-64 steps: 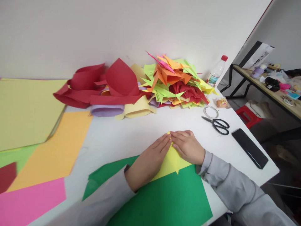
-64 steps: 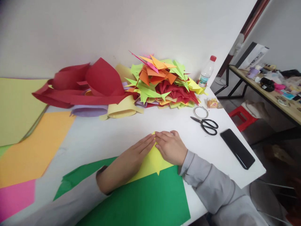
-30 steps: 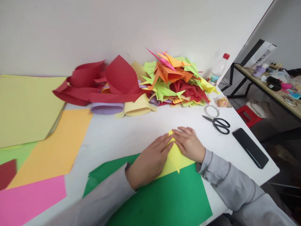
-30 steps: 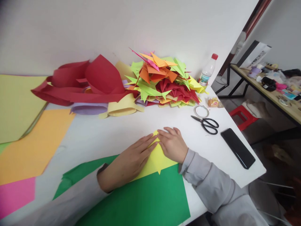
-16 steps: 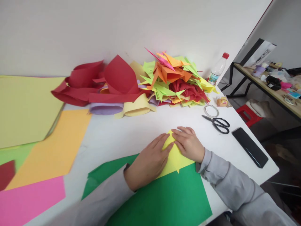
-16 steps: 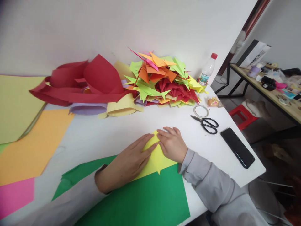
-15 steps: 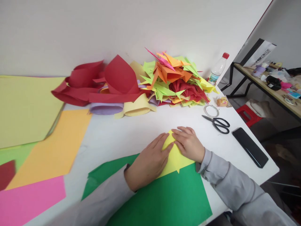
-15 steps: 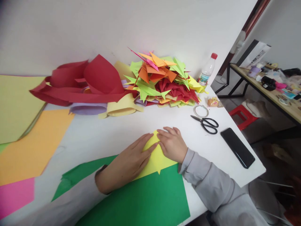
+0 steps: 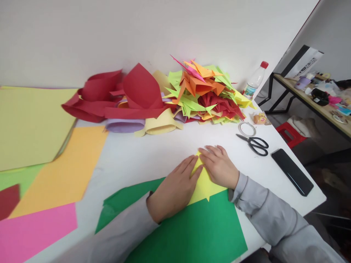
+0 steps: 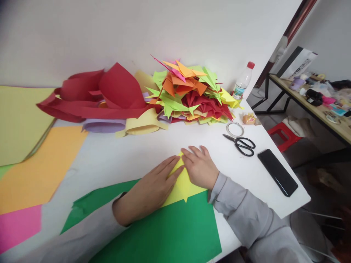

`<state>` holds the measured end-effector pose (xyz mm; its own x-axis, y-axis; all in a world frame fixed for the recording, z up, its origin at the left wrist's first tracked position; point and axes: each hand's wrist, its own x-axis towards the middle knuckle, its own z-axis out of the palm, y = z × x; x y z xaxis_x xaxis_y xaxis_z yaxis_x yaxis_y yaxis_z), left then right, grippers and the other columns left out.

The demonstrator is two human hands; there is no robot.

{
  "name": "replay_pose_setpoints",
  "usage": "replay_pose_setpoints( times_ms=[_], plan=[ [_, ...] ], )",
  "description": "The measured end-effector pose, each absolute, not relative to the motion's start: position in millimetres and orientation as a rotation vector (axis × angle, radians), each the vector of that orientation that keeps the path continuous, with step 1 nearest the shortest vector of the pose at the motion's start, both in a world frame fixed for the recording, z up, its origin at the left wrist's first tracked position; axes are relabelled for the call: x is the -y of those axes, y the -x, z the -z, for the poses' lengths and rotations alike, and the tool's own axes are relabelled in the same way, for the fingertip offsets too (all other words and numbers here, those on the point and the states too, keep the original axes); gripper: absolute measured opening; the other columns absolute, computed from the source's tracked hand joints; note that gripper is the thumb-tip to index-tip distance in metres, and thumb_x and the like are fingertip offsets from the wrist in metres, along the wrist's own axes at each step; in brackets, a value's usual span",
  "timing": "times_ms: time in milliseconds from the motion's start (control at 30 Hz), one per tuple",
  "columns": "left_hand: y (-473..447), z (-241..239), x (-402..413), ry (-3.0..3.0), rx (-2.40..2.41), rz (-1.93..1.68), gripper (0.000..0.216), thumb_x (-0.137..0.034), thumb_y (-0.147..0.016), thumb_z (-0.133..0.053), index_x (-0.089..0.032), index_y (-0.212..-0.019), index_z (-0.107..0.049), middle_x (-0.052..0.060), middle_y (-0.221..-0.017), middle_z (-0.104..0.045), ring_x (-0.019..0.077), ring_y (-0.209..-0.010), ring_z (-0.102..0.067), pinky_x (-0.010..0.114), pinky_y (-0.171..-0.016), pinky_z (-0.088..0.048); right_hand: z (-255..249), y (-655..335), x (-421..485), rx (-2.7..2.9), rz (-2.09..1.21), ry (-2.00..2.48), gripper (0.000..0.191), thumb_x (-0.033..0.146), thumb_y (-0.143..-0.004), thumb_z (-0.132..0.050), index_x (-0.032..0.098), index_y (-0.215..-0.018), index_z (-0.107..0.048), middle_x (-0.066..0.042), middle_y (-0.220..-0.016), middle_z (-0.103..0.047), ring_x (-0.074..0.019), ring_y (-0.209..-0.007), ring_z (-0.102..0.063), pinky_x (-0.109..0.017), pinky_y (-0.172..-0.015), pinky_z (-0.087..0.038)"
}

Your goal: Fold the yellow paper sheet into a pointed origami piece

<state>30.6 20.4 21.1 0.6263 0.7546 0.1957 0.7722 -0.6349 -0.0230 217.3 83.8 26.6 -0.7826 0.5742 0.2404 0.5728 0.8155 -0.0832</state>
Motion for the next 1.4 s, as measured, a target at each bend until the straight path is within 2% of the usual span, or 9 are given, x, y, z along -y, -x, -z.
replay_pose_setpoints(
  times_ms=[167,367,533,767,1167,1400],
  plan=[
    [-32,-20,-20,2.738,1.287,0.253,0.052,-0.005,-0.081,-0.038,0.002,-0.131,-0.05,0.03,-0.137,-0.05,0.0365,-0.135,-0.042,0.052,-0.107,-0.04,-30,-216,-84,2.823,0.014,0.873,0.047,0.013,-0.091,-0.043,0.012,-0.138,-0.048,-0.016,-0.139,-0.053,-0.0327,-0.131,-0.042,-0.064,-0.11,-0.022],
    [-32,-21,-22,2.786,1.306,0.298,0.055,-0.006,-0.081,-0.038,0.001,-0.134,-0.047,0.026,-0.138,-0.051,0.0344,-0.139,-0.036,0.053,-0.111,-0.035,-31,-212,-84,2.814,0.008,0.84,0.054,0.009,-0.092,-0.039,0.014,-0.146,-0.037,-0.015,-0.139,-0.053,-0.0302,-0.132,-0.041,-0.064,-0.113,-0.017],
    [-33,-19,-18,2.751,1.322,0.33,0.052,-0.006,-0.083,-0.037,0.001,-0.133,-0.049,0.028,-0.139,-0.049,0.0365,-0.136,-0.039,0.055,-0.108,-0.038,-33,-210,-87,2.792,-0.054,0.861,0.046,0.01,-0.093,-0.041,0.011,-0.138,-0.046,-0.016,-0.13,-0.061,-0.0279,-0.12,-0.052,-0.065,-0.114,-0.014],
    [-41,-13,-5,2.649,1.412,0.413,0.045,-0.003,-0.082,-0.039,-0.003,-0.122,-0.058,0.022,-0.122,-0.061,0.0321,-0.121,-0.053,0.048,-0.102,-0.046,-33,-213,-93,2.76,-0.113,0.867,0.032,0.016,-0.095,-0.048,0.022,-0.123,-0.062,-0.009,-0.131,-0.063,-0.0247,-0.116,-0.055,-0.066,-0.112,-0.015],
    [-44,-15,-2,2.615,1.298,0.299,0.047,-0.002,-0.078,-0.038,0.008,-0.118,-0.059,0.029,-0.122,-0.061,0.0356,-0.116,-0.057,0.046,-0.1,-0.045,-30,-215,-92,2.762,-0.062,0.855,0.029,0.02,-0.098,-0.047,0.022,-0.123,-0.06,-0.008,-0.134,-0.06,-0.0244,-0.116,-0.054,-0.066,-0.112,-0.016],
    [-43,-16,-5,2.642,1.327,0.24,0.045,-0.005,-0.082,-0.04,0.003,-0.123,-0.058,0.025,-0.121,-0.062,0.0339,-0.114,-0.057,0.045,-0.098,-0.046,-25,-215,-91,2.752,-0.086,0.886,0.029,0.021,-0.098,-0.046,0.023,-0.124,-0.059,-0.007,-0.136,-0.058,-0.0238,-0.119,-0.052,-0.063,-0.111,-0.019]
  ],
)
